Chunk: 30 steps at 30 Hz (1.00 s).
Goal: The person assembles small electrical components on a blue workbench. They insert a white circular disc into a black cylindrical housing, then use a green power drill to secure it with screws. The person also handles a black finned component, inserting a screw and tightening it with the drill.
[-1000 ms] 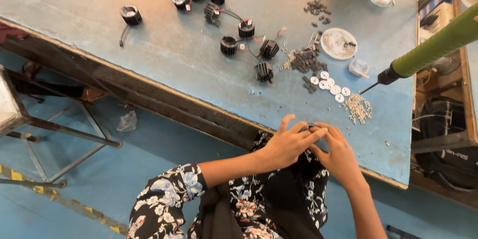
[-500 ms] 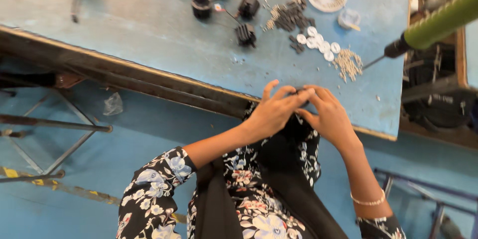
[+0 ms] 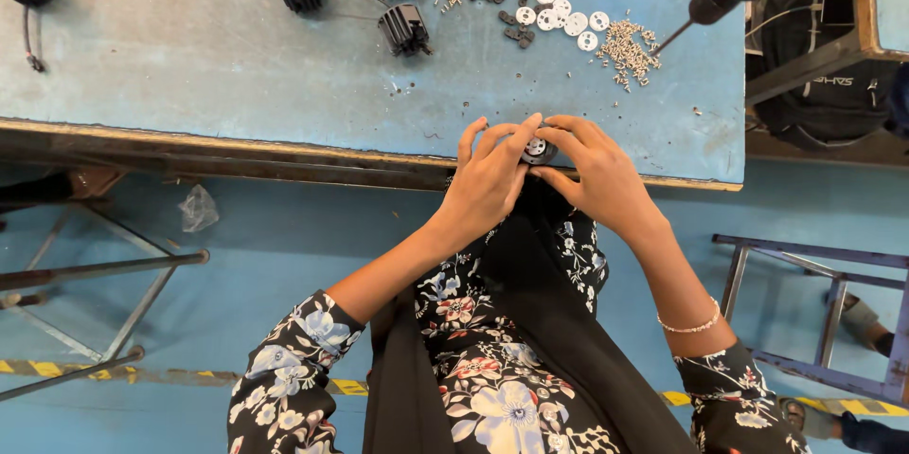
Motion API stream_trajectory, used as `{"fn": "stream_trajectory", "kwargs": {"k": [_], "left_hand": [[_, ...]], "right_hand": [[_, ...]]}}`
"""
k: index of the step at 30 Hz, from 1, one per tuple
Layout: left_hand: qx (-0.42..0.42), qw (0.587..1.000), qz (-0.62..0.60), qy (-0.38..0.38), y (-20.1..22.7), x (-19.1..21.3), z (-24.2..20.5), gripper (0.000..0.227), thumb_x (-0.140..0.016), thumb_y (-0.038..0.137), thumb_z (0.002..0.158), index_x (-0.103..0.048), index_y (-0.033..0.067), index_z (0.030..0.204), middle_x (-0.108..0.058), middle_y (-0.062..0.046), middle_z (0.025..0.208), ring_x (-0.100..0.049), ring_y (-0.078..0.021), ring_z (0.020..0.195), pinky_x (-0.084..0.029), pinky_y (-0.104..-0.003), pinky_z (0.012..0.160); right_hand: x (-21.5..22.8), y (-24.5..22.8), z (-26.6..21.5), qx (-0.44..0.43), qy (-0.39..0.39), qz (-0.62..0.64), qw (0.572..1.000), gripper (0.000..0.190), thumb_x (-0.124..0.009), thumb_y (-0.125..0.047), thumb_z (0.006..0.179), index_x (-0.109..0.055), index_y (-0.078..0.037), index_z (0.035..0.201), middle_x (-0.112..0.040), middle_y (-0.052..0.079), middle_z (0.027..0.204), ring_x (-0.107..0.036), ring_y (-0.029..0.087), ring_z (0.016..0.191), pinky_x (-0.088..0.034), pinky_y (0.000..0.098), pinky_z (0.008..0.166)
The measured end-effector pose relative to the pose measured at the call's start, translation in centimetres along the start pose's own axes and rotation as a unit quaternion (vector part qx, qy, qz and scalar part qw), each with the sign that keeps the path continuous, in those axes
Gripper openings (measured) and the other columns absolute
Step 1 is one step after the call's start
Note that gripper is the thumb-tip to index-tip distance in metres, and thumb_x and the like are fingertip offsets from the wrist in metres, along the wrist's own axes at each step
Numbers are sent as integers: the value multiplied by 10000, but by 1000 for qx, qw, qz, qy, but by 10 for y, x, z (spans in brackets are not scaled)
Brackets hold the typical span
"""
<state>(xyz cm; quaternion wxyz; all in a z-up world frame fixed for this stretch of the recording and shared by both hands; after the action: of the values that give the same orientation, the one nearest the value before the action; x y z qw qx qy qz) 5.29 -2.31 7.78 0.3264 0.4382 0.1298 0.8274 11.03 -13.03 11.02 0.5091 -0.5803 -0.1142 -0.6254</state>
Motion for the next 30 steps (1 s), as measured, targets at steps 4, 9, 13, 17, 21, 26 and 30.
{"fn": "stream_trajectory", "kwargs": {"k": [4,9,13,17,21,26,30], "left_hand": [[7,1000,-8,11,-2,0,-1,721,-704,29,928,-356,76,1558,-594,-72,1316,-526,-245,1312,-268,-513,1227],[27,998,-47,18,-7,1,-3,751,-745,41,906,-362,84,1551,-571,-92,1361,-513,-274,1340,-293,-485,1215],[41,992,-115,38,-13,2,-3,799,-785,37,883,-339,90,1544,-515,-154,1434,-501,-339,1359,-383,-442,1166],[88,972,-216,24,-27,-8,-3,829,-785,12,894,-297,88,1560,-502,-183,1453,-537,-359,1358,-448,-430,1161],[135,954,-268,13,-39,-21,-6,837,-795,33,889,-294,109,1555,-564,-157,1443,-609,-315,1313,-497,-404,1139],[147,961,-230,45,-44,-27,-6,840,-859,67,827,-354,112,1497,-574,-152,1318,-625,-305,1175,-540,-393,1023],[128,970,-197,64,-41,-25,-5,864,-893,100,780,-369,108,1466,-563,-141,1226,-589,-299,1102,-515,-405,988]], "right_hand": [[-1,0,2,0,-13,-23,1000,491,-780,-222,861,-642,-73,1308,-627,113,1303,-608,348,1180,-508,454,966],[5,0,3,3,-16,14,1000,398,-735,-211,921,-653,-71,1285,-634,110,1321,-610,336,1191,-511,446,962],[9,7,9,-41,19,11,999,146,-682,-153,1010,-739,-100,1134,-676,63,1259,-646,276,1144,-527,417,943],[4,-3,22,10,38,-97,994,89,-723,-122,922,-764,-94,996,-651,51,1070,-625,248,1013,-523,392,837],[-6,-14,30,66,16,-224,972,72,-736,-106,818,-736,-110,890,-614,22,973,-603,220,952,-508,363,778],[-7,-16,36,99,-17,-197,975,28,-721,-118,849,-703,-109,828,-596,9,950,-597,209,952,-500,366,782],[-3,-14,34,98,-19,-180,978,18,-723,-141,856,-724,-124,850,-599,1,944,-595,203,945,-503,365,788]]}}
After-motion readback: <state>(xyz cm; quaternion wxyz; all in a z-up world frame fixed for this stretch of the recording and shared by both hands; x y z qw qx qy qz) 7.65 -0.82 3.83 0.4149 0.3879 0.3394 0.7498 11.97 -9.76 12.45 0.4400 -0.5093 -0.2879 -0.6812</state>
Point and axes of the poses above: each hand's wrist, its own z-axis towards the middle knuckle, its own x-axis out of the back of the hand, y = z × x, the point moved 9 cm from there along z, towards the middle knuckle
